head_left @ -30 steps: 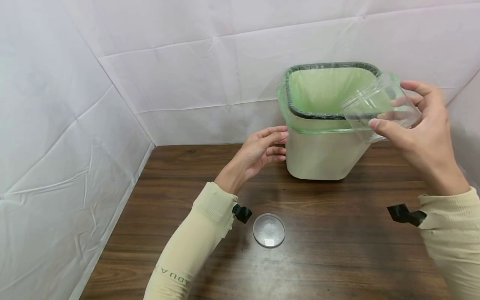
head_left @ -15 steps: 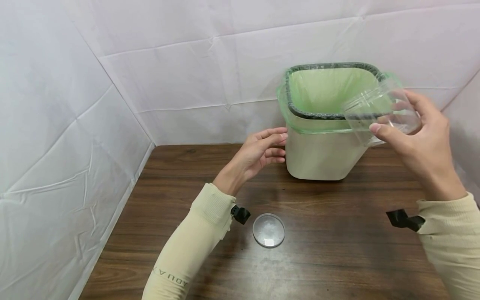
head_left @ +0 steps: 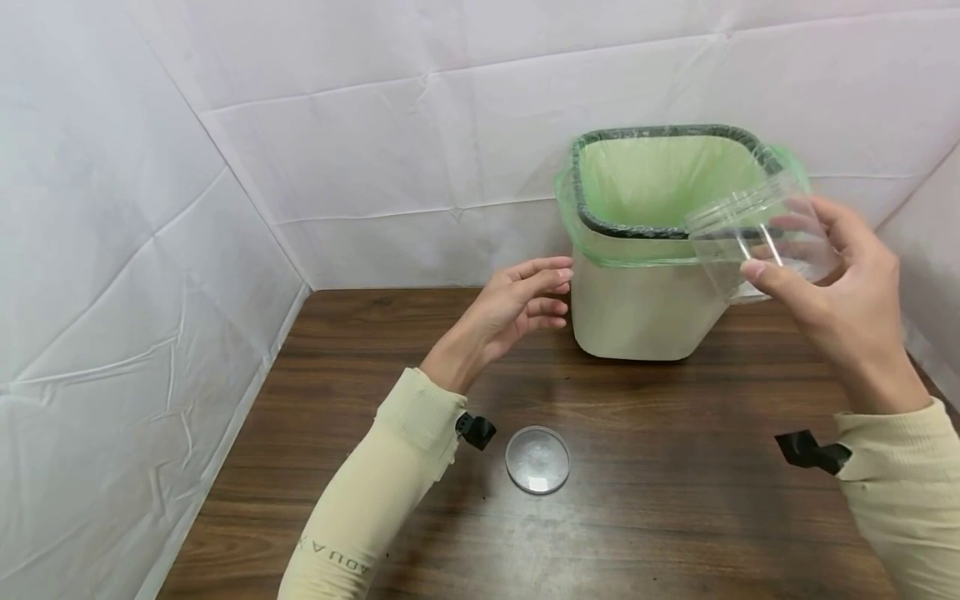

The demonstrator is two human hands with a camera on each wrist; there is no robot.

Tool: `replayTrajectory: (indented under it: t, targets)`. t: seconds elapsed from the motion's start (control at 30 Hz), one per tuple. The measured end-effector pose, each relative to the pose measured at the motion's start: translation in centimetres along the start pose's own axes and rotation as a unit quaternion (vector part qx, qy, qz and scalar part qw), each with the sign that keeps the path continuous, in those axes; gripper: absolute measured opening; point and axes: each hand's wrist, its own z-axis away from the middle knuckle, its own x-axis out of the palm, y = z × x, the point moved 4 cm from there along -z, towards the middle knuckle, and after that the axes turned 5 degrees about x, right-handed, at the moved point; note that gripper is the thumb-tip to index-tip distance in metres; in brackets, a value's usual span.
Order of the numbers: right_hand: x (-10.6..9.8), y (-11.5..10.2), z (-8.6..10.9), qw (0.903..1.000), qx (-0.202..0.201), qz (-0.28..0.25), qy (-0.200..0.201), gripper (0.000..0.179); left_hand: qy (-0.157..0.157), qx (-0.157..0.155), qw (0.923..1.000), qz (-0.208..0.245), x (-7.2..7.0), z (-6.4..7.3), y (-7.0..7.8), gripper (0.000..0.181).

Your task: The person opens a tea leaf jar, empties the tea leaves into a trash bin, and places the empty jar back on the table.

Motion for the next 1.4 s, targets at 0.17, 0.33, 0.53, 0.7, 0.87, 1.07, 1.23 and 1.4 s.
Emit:
replayTrajectory:
  t: [0.17, 0.33, 0.53, 0.7, 0.87, 1.07, 1.23, 1.4]
  targets:
    - [0.0, 0.3, 0.3, 0.9985, -0.005, -0.055, -0.006, 0.060, 0.001, 0.003, 1.0000, 0.002, -0.3, 0.2, 0.1, 0.031]
    - [0.2, 0.6, 0.7, 0.9825, -0.017, -0.184, -0.028, 0.061, -0.001, 0.004, 1.0000, -0.002, -0.4, 0.3, 0.2, 0.032]
    - [0.6, 0.9, 1.3, 0.9711, -0.030, -0.233, -0.041, 0.066, 0.001, 0.003, 1.0000, -0.005, -0.6, 0.5, 0.2, 0.032]
    - [0.6, 1.0, 1.8, 0.9667, -0.031, -0.250, -0.047, 0.070, 0.004, 0.004, 1.0000, -0.007, -0.8, 0.5, 0.2, 0.033]
    - [0.7, 1.1, 2.1, 0.9656, -0.024, -0.251, -0.065, 0.073, 0.006, 0.005, 0.9999, -0.010, -1.0, 0.5, 0.1, 0.033]
    - [0.8, 1.7, 2.3, 0.9707, -0.011, -0.225, -0.084, 0.072, 0.007, 0.005, 0.9999, -0.011, -1.0, 0.6, 0.0, 0.034]
    - [0.6, 2.2, 2.6, 0.9737, 0.008, -0.211, -0.085, 0.074, 0.009, 0.005, 0.9998, -0.015, -1.2, 0.8, 0.0, 0.035]
    - [0.5, 2.4, 2.8, 0.9735, 0.018, -0.209, -0.092, 0.077, 0.009, 0.006, 0.9999, -0.013, -1.5, 0.9, 0.0, 0.035]
